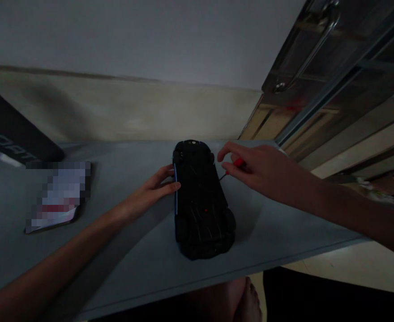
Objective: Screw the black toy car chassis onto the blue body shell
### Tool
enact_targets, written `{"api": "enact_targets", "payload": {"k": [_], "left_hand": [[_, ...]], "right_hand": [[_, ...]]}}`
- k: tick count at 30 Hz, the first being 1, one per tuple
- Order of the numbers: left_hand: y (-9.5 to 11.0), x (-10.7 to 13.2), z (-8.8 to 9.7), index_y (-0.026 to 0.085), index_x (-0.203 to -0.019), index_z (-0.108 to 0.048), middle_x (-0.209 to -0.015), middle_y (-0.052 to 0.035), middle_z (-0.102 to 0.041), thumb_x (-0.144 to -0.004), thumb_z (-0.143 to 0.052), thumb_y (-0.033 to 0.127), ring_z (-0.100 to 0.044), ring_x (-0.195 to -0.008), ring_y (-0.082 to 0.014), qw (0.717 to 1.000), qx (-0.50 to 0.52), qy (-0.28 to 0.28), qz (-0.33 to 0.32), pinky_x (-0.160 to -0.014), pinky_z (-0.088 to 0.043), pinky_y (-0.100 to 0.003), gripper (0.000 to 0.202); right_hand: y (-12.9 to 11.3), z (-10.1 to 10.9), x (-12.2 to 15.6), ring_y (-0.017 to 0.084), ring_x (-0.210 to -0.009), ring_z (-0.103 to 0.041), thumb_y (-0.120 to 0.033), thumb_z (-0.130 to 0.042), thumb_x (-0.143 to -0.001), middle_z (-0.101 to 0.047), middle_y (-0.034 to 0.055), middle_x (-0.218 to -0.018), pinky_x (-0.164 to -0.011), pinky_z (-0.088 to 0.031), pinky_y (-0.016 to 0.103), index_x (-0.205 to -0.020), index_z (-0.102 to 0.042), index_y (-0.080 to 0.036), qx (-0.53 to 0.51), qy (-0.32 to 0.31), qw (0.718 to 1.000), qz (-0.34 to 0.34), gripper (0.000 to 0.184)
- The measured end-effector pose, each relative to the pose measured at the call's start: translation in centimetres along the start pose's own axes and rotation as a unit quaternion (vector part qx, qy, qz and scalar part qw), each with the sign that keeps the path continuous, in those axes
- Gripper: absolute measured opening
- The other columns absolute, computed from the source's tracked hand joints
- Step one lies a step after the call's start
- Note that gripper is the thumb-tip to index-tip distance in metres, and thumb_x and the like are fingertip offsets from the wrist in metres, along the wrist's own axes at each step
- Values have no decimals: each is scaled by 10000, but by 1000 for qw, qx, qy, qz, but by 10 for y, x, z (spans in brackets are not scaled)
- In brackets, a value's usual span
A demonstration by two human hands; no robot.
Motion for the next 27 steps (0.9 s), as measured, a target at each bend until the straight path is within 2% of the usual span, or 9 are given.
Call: {"api": "enact_targets", "payload": {"k": [3, 7, 9, 11, 14, 18, 21, 24, 27], "left_hand": [[0, 1, 1, 280, -1728, -491, -1799, -86, -553, -929, -794, 622, -400, -1732, -417, 1000, 0, 0, 2, -1421, -354, -510, 921], [-1, 1, 1, 288, -1722, -499, -1802, -76, -556, -932, -803, 616, -379, -1741, -421, 1000, 0, -5, 1, -1424, -349, -537, 907], [-1, 1, 2, 314, -1689, -539, -1792, -58, -571, -921, -814, 629, -382, -1740, -429, 1000, -3, -3, 4, -1416, -368, -545, 874], [-1, 1, 3, 332, -1659, -569, -1792, -49, -573, -908, -831, 627, -420, -1721, -433, 1000, -2, -5, 7, -1401, -397, -550, 848], [1, 2, 4, 391, -1668, -555, -1803, -35, -557, -885, -880, 576, -535, -1651, -425, 999, 14, -38, 13, -1348, -479, -574, 868], [6, 4, 4, 511, -1661, -553, -1753, 3, -607, -861, -930, 495, -620, -1587, -403, 994, 39, -95, 25, -1284, -555, -590, 884], [6, 5, 4, 504, -1683, -538, -1743, -5, -617, -867, -936, 485, -616, -1592, -407, 993, 44, -104, 23, -1271, -571, -581, 908], [1, 6, -1, 491, -1723, -492, -1757, -30, -603, -877, -945, 514, -613, -1590, -418, 993, 53, -107, 18, -1272, -571, -574, 960], [-3, 6, -7, 450, -1747, -461, -1810, -61, -537, -879, -956, 533, -587, -1603, -437, 992, 79, -96, 3, -1301, -534, -606, 1002]], "right_hand": [[2, 0, 1, 241, -638, -693, -371, -540, -1120, -750, 17, -720, -627, -404, 362, -1159, -710, -282, 22, 17, 1000, -13, 196], [-1, -2, 2, 232, -683, -723, -312, -603, -1048, -777, 0, -786, -655, -447, 347, -1226, -676, -289, -24, 15, 1000, 14, 194], [1, -4, 2, 220, -658, -713, -320, -598, -1071, -756, -16, -755, -652, -442, 337, -1231, -679, -295, -38, 19, 999, 18, 182], [3, -4, 3, 215, -615, -684, -372, -574, -1120, -728, -14, -711, -630, -414, 337, -1198, -702, -298, -26, 24, 999, 13, 167], [5, -4, 4, 228, -625, -683, -428, -522, -1157, -727, 17, -724, -629, -417, 355, -1121, -721, -287, -4, 30, 999, 13, 246], [5, -3, 3, 258, -724, -737, -412, -569, -1107, -759, 27, -800, -680, -494, 376, -1202, -709, -293, -38, 37, 998, 41, 206], [7, -5, 1, 251, -669, -705, -396, -594, -1093, -727, 11, -743, -641, -467, 373, -1232, -716, -305, -53, 38, 997, 45, 206], [9, -5, 1, 227, -573, -628, -389, -547, -1123, -670, 7, -672, -599, -398, 374, -1122, -741, -298, -26, 45, 998, 33, 214], [7, -3, 2, 215, -586, -629, -344, -518, -1119, -679, 13, -694, -620, -400, 362, -1043, -728, -273, 8, 61, 998, 25, 235]]}}
Point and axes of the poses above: each hand's wrist, its own x-axis away from the middle knuckle, its own z-axis out of the back of the hand, y = z × x, the point moved 4 cm from there along -x, towards the middle knuckle
